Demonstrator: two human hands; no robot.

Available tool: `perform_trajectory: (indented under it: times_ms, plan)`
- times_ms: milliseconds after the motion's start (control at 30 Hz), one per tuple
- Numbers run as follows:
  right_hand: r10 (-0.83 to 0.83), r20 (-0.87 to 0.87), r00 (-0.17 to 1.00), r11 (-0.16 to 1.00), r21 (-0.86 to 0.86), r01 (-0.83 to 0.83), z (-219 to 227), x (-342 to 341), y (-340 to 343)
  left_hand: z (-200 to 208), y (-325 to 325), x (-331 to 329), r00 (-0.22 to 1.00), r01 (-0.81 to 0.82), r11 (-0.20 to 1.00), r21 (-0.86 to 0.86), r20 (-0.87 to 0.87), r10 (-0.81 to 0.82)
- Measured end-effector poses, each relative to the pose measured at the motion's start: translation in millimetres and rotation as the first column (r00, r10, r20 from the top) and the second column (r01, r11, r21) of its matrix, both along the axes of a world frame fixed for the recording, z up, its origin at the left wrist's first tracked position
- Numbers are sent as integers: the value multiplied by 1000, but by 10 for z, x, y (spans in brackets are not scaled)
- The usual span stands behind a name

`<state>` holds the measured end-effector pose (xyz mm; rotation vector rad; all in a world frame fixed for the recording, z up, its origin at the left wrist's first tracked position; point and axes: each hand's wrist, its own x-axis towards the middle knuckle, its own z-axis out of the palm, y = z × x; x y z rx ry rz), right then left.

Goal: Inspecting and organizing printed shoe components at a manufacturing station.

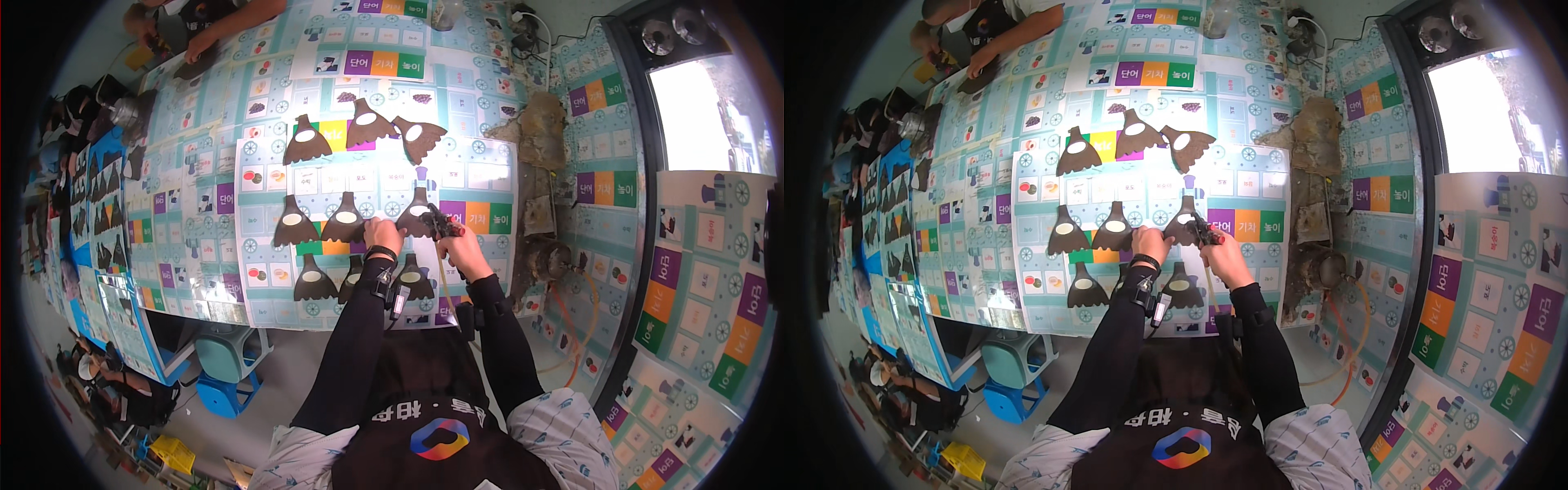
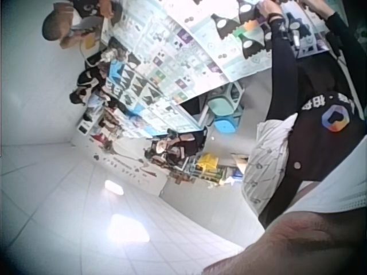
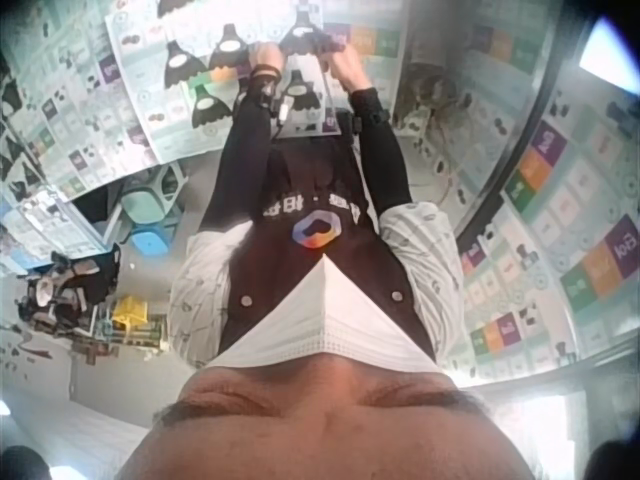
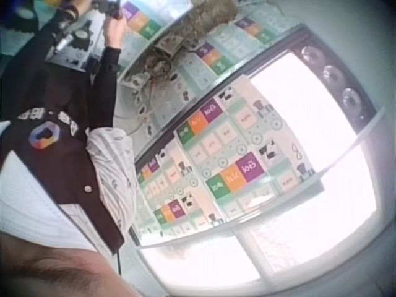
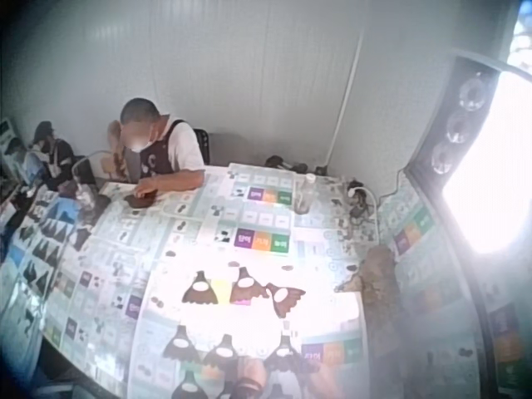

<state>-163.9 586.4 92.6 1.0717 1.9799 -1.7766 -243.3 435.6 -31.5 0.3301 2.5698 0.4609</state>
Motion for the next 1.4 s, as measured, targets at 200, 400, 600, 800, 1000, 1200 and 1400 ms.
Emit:
perform_trajectory:
  times_ms: [200,400,600,800,1000,1200,1400]
  plan:
    - [63,-14,998,998,17,-63,13,18,17,-20,-5,3,1000,-3,1000,7,-7,3]
    - [-21,40,999,1000,-13,22,69,54,65,-12,-3,-2,1000,10,1000,2,-16,-10]
    - [-57,24,998,997,-50,58,84,76,84,-19,6,6,1000,8,1000,12,-14,-8]
    - [-96,25,995,995,-22,97,29,121,113,-90,-12,14,1000,5,1000,27,-28,-5]
    - [-161,3,987,987,-9,161,-8,158,145,-3,24,9,1000,8,999,31,1,-8]
    - [-111,-2,994,992,64,111,-61,222,123,-43,-23,1,1000,14,999,38,-19,-13]
    - [-138,14,990,990,-31,138,-33,162,-10,-197,-38,7,998,39,998,51,-44,-37]
